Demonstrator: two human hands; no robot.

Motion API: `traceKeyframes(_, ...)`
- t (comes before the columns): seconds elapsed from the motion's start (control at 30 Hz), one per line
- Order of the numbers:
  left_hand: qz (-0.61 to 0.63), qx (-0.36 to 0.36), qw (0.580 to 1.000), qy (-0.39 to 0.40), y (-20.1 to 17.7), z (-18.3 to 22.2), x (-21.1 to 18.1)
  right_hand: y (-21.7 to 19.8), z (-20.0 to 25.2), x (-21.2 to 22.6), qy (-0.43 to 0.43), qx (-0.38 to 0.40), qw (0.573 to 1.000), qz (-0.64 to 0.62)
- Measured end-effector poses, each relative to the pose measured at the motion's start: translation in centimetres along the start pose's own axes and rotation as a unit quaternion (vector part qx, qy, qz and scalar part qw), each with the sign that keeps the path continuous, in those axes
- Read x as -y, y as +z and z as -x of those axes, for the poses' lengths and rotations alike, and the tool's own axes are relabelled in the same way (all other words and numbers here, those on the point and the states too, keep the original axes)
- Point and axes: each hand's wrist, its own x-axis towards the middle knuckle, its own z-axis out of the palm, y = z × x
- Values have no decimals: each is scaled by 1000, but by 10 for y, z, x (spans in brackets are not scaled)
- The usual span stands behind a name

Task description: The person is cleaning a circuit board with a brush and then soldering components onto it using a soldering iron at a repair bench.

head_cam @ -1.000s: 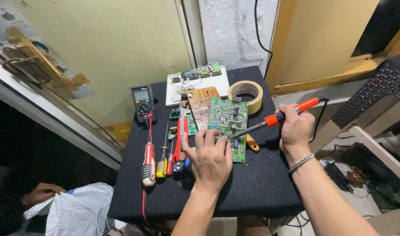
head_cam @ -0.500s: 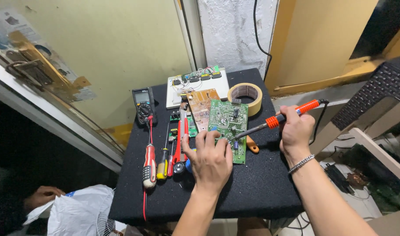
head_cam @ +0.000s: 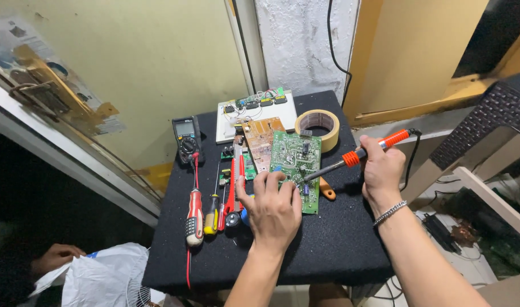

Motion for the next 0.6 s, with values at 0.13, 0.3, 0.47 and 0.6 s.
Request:
traceKeyframes(0.13, -1, -2, 1000, -1, 3, 1, 1, 0, 0, 3, 9, 2, 1000, -20)
traceKeyframes(0.3, 6, -3, 1000, -3, 2, 1, 1, -2, -1, 0, 14, 2, 1000, -22)
traceKeyframes(0.47, 9, -9, 1000, -1, 3, 1, 2, -5, -7, -6, 15, 1, 999, -33)
traceKeyframes(0.6, 14, -6, 1000, -3, 2, 1, 2, -7, -14, -16, 12, -2, 999, -39)
